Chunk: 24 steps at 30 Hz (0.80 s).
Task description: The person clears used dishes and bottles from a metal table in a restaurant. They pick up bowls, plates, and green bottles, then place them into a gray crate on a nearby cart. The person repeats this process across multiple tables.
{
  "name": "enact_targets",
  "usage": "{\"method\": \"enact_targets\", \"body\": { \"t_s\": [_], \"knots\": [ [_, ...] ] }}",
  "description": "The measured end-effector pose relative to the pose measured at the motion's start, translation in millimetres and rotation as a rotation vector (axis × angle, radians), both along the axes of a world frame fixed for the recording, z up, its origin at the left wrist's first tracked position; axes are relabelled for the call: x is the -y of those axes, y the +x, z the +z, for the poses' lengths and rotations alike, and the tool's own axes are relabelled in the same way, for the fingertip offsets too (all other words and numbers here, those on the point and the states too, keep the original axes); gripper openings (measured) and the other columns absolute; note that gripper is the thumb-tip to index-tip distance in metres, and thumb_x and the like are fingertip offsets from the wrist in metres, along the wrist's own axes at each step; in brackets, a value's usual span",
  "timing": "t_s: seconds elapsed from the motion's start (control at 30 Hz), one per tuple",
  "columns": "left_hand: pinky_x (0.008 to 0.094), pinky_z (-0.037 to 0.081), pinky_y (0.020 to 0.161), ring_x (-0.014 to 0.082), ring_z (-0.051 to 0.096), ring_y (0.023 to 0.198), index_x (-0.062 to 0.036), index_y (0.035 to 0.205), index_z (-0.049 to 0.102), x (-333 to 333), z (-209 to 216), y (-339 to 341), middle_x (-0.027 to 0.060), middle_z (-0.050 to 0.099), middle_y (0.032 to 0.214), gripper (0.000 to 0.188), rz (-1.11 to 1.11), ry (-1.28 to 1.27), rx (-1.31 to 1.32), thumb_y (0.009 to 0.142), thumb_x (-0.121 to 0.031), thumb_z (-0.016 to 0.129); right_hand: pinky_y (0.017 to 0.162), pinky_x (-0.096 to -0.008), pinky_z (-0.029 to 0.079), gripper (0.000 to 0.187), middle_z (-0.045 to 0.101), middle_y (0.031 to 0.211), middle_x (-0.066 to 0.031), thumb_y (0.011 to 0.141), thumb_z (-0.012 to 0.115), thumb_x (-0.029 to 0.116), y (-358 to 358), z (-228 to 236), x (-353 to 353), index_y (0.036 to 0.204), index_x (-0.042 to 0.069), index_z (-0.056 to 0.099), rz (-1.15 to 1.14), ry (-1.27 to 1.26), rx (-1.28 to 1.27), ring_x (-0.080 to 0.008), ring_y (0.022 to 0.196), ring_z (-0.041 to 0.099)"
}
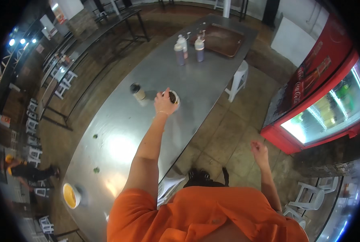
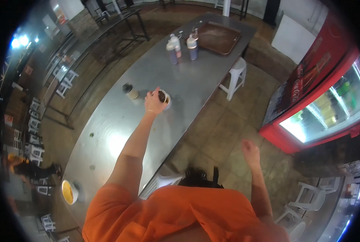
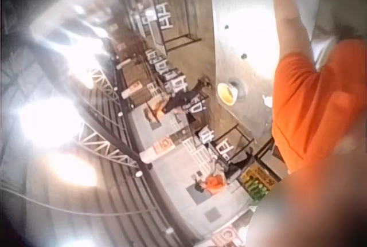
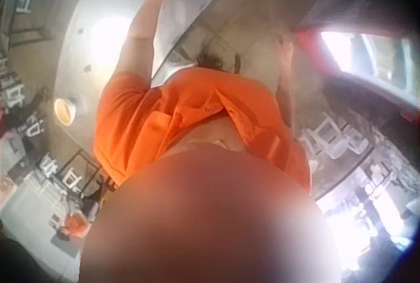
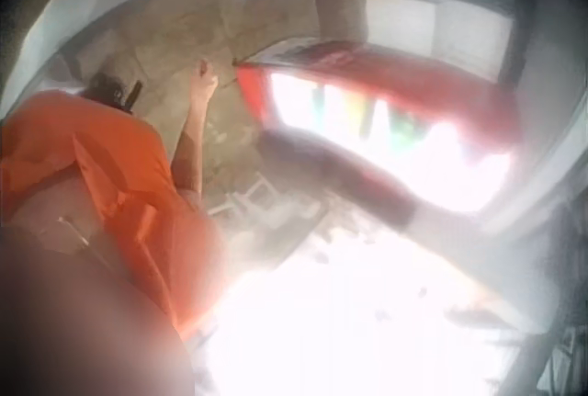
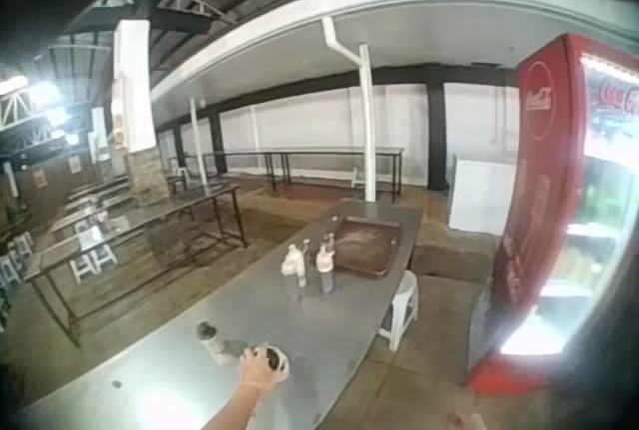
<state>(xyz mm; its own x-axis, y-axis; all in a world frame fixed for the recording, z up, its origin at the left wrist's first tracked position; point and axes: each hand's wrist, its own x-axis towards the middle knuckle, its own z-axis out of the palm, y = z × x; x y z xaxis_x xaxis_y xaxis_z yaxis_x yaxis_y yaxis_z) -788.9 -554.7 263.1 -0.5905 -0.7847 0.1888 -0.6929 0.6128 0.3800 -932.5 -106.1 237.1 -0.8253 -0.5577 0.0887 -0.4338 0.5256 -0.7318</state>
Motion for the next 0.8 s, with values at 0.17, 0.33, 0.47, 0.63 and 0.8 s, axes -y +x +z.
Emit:
{"method": "enact_targets", "body": {
  "t_s": [0.17,0.33,0.47,0.63,0.8],
  "knots": [
    [0.0474,0.037,0.092,0.0352,0.039,0.115,-0.0207,0.13,0.04,26.4,-25.3,-24.4,0.0156,0.038,0.127,0.082,-0.012,0.039,0.085,0.058,-0.039,0.075,0.058,-0.0254,0.047,0.019,0.062,0.076,-0.0067,0.083,0.053,0.008,-32.5,-14.2,-6.2,0.097,-0.001,0.061,-0.061,-0.031,0.24,-0.0128,0.064,0.06],
    [0.0529,0.035,0.092,0.0378,0.034,0.121,-0.0221,0.134,0.033,26.4,-30.2,-30.7,0.0168,0.029,0.137,0.095,-0.019,0.161,0.074,0.054,-0.046,0.078,0.052,-0.0231,0.044,0.019,0.061,0.074,-0.0039,0.084,0.053,0.01,-105.1,8.0,46.2,0.097,0.0,0.061,-0.056,0.032,0.166,-0.01,0.061,0.058],
    [0.0548,0.037,0.09,0.0379,0.034,0.121,-0.0217,0.134,0.032,21.7,-15.8,-42.6,0.0167,0.028,0.137,0.093,-0.021,0.223,0.113,0.055,-0.038,0.077,0.05,-0.0228,0.042,0.019,0.061,0.073,-0.0032,0.085,0.052,0.011,-173.5,27.3,125.7,0.098,0.0,0.061,-0.017,-0.015,0.263,-0.0092,0.058,0.056],
    [0.0546,0.04,0.087,0.0375,0.035,0.12,-0.0217,0.134,0.033,10.3,-9.3,-62.2,0.0168,0.03,0.135,0.089,0.077,0.245,0.185,0.057,-0.027,0.076,0.045,-0.0212,0.041,0.019,0.06,0.078,-0.0051,0.084,0.053,0.011,-283.9,21.9,237.5,0.098,0.0,0.059,-0.02,-0.129,0.42,-0.0095,0.056,0.055],
    [0.0525,0.041,0.086,0.0358,0.037,0.118,-0.0219,0.133,0.033,2.8,-6.4,-64.7,0.0167,0.034,0.131,0.09,0.179,0.291,0.172,0.055,-0.025,0.077,0.057,-0.0285,0.052,0.021,0.06,0.084,-0.0073,0.084,0.056,0.016,-411.6,-37.4,338.1,0.1,0.002,0.057,-0.037,-0.423,0.58,-0.0168,0.064,0.058]
  ]
}}
